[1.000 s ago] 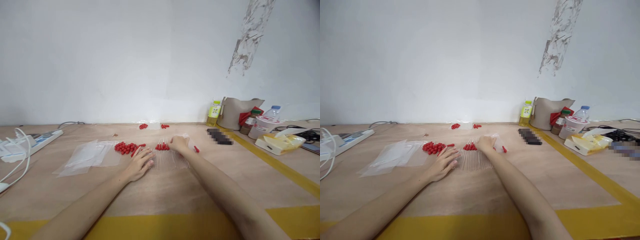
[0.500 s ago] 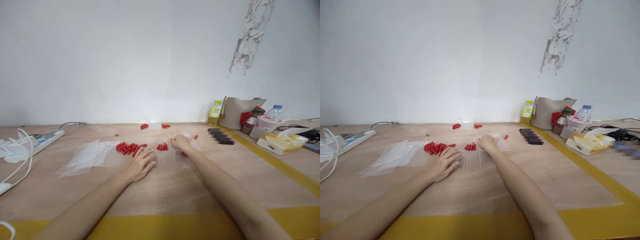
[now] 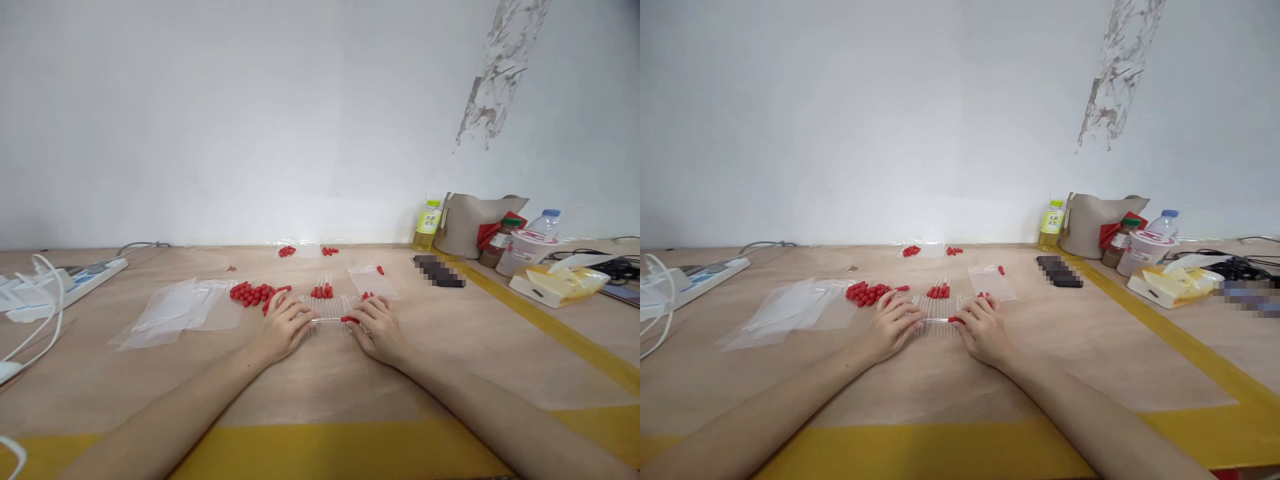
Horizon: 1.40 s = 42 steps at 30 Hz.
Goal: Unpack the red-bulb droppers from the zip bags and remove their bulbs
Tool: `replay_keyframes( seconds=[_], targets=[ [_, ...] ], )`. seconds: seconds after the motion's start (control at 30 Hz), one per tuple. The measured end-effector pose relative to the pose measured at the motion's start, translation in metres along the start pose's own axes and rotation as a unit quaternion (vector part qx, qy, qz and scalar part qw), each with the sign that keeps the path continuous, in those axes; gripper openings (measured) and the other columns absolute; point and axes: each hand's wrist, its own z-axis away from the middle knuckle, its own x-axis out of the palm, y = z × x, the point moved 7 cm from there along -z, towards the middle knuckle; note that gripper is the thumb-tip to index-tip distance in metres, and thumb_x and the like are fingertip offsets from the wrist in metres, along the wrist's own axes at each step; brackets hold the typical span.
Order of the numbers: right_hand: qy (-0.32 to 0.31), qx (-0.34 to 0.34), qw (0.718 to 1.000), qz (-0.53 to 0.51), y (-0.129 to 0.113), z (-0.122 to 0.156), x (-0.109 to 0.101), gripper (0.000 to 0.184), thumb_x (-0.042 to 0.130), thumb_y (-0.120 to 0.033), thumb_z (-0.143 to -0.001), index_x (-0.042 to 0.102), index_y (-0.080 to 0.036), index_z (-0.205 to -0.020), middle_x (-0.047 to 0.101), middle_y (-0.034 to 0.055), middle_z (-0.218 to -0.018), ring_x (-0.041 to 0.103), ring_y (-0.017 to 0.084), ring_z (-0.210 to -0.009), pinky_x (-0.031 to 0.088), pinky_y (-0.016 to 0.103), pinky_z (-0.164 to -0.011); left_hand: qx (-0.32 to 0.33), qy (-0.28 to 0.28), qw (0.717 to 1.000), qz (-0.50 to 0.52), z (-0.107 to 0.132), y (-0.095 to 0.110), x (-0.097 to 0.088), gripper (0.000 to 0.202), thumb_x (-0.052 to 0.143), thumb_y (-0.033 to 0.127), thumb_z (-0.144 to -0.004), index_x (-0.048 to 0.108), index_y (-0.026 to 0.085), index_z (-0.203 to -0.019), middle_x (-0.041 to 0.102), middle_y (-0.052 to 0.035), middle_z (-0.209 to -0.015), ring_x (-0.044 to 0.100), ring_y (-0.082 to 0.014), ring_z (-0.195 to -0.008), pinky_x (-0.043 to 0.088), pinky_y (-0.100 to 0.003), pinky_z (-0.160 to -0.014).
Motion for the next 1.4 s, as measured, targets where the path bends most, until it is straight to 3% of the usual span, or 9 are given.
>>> replay_keyframes(
  seconds=[0.3,0.57,0.9,1.03,1.13,1.23,1.33,1.4],
  targets=[
    [-0.04,-0.016,0.999,-0.001,-0.007,0.001,0.012,0.016,0.049,-0.025,-0.083,0.061,-0.02,-0.073,0.059,0.0011,-0.066,0.044,0.016,-0.072,0.025,0.037,-0.081,0.015,-0.023,1.0,0.007,-0.003,0.013,0.005,0.018,0.047,0.023,-0.085,0.064,0.021,-0.08,0.061,0.0014,-0.064,0.051,-0.0129,-0.069,0.028,-0.04,-0.089],
    [-0.075,-0.045,0.996,0.012,-0.013,0.001,0.011,0.021,0.043,-0.022,-0.085,0.062,-0.02,-0.076,0.056,0.0017,-0.063,0.043,0.016,-0.072,0.027,0.036,-0.078,0.01,-0.044,0.999,0.003,0.0,0.013,0.003,0.02,0.043,0.021,-0.085,0.063,0.022,-0.082,0.062,0.0004,-0.065,0.052,-0.014,-0.07,0.028,-0.041,-0.089],
    [-0.048,-0.083,0.995,0.01,-0.018,0.003,0.002,0.021,0.045,-0.018,-0.081,0.063,-0.02,-0.07,0.053,-0.0001,-0.058,0.045,0.015,-0.071,0.026,0.036,-0.077,0.039,-0.027,0.999,-0.004,0.006,0.013,-0.003,0.024,0.04,0.016,-0.084,0.063,0.021,-0.081,0.06,-0.0003,-0.063,0.052,-0.0135,-0.065,0.034,-0.036,-0.075],
    [0.006,0.016,1.0,0.007,0.018,0.007,-0.011,0.02,0.046,-0.02,-0.082,0.064,-0.02,-0.073,0.058,0.0008,-0.064,0.048,0.014,-0.072,0.026,0.037,-0.081,-0.039,0.038,0.998,-0.024,0.011,-0.02,-0.019,0.02,0.044,0.017,-0.083,0.063,0.02,-0.076,0.062,-0.001,-0.068,0.054,-0.014,-0.067,0.037,-0.035,-0.074],
    [0.041,0.119,0.991,-0.047,0.051,0.008,-0.014,0.02,0.045,-0.026,-0.084,0.064,-0.021,-0.087,0.061,0.0036,-0.075,0.052,0.016,-0.075,0.034,0.034,-0.077,-0.088,0.059,0.994,-0.019,0.013,-0.038,-0.02,0.018,0.044,0.019,-0.084,0.062,0.019,-0.088,0.062,-0.0036,-0.079,0.055,-0.0148,-0.074,0.042,-0.03,-0.069],
    [0.058,0.197,0.972,-0.116,0.078,0.007,-0.009,0.026,0.042,-0.028,-0.083,0.062,-0.018,-0.095,0.058,0.0069,-0.086,0.054,0.017,-0.079,0.041,0.03,-0.069,-0.091,0.019,0.996,0.004,0.011,-0.039,-0.004,0.029,0.036,0.014,-0.086,0.057,0.018,-0.105,0.059,-0.0064,-0.088,0.056,-0.0153,-0.081,0.046,-0.026,-0.068],
    [0.038,0.302,0.949,-0.086,0.109,0.012,-0.005,0.026,0.044,-0.024,-0.076,0.063,-0.015,-0.091,0.057,0.0083,-0.086,0.055,0.017,-0.077,0.043,0.029,-0.067,-0.083,0.004,0.997,0.005,0.009,-0.035,0.006,0.037,0.03,0.008,-0.084,0.051,0.016,-0.114,0.057,-0.0084,-0.091,0.056,-0.0161,-0.086,0.048,-0.027,-0.07],
    [0.013,0.354,0.933,-0.067,0.128,0.017,-0.004,0.027,0.046,-0.022,-0.071,0.063,-0.014,-0.091,0.059,0.0075,-0.082,0.055,0.017,-0.072,0.043,0.029,-0.066,-0.078,0.008,0.997,-0.011,0.006,-0.034,0.005,0.034,0.032,0.01,-0.085,0.052,0.017,-0.111,0.058,-0.0082,-0.092,0.057,-0.0162,-0.086,0.048,-0.026,-0.071]
  ],
)
